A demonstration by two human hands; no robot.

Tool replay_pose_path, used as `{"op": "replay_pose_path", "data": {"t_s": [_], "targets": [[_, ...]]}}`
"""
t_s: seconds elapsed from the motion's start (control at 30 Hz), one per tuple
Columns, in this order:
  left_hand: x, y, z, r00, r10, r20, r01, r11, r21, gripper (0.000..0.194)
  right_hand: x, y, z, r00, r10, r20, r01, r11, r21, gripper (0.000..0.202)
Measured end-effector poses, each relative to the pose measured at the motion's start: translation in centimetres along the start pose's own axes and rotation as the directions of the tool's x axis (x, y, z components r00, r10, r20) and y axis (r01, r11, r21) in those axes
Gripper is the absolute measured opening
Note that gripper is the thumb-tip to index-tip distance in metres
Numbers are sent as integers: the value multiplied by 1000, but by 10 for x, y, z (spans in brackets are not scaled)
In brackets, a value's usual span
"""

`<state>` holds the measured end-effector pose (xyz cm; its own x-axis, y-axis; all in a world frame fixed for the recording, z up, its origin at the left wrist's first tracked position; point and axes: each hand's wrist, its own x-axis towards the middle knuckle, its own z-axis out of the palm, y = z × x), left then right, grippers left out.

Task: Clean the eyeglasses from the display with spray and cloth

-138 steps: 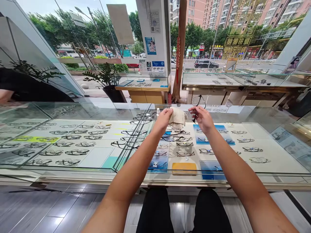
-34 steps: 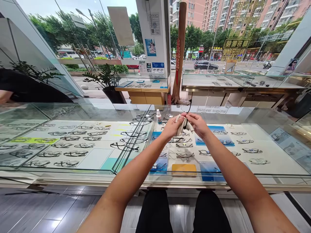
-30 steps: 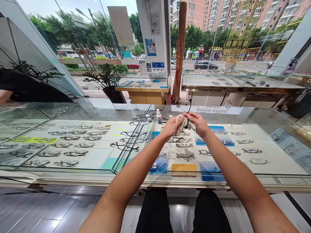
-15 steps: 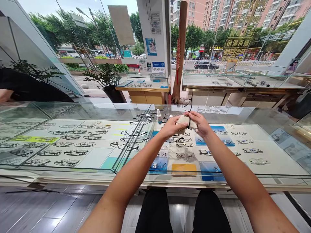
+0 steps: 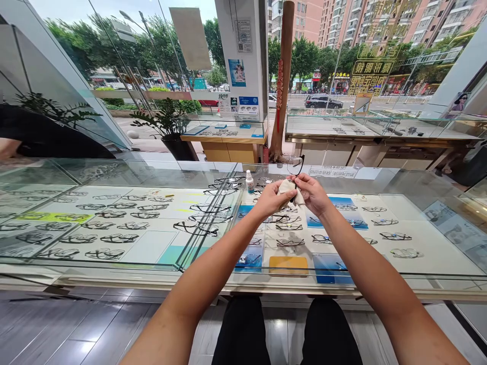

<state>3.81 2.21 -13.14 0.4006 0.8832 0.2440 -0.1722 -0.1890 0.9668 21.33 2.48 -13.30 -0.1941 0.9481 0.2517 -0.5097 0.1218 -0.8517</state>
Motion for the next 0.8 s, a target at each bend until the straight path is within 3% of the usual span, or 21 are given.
{"op": "replay_pose_path", "data": {"t_s": [0.3, 0.57, 0.67, 0.8], "targets": [[5, -5, -2, 993, 106, -59, -102, 992, 73, 67, -4, -3, 3, 999, -23, 31, 26, 996, -88, 40], [7, -5, -4, 995, 86, -55, -82, 994, 69, 74, -3, -5, 4, 1000, -9, 11, 9, 998, -67, 40], [7, -5, -8, 1000, 26, -5, -25, 999, 41, 76, -1, -4, 1, 1000, -3, -1, 3, 997, -73, 38], [3, 0, -13, 981, -111, 161, 125, 989, -80, 72, 1, -5, -3, 1000, 13, -19, -14, 998, -60, 34]]}}
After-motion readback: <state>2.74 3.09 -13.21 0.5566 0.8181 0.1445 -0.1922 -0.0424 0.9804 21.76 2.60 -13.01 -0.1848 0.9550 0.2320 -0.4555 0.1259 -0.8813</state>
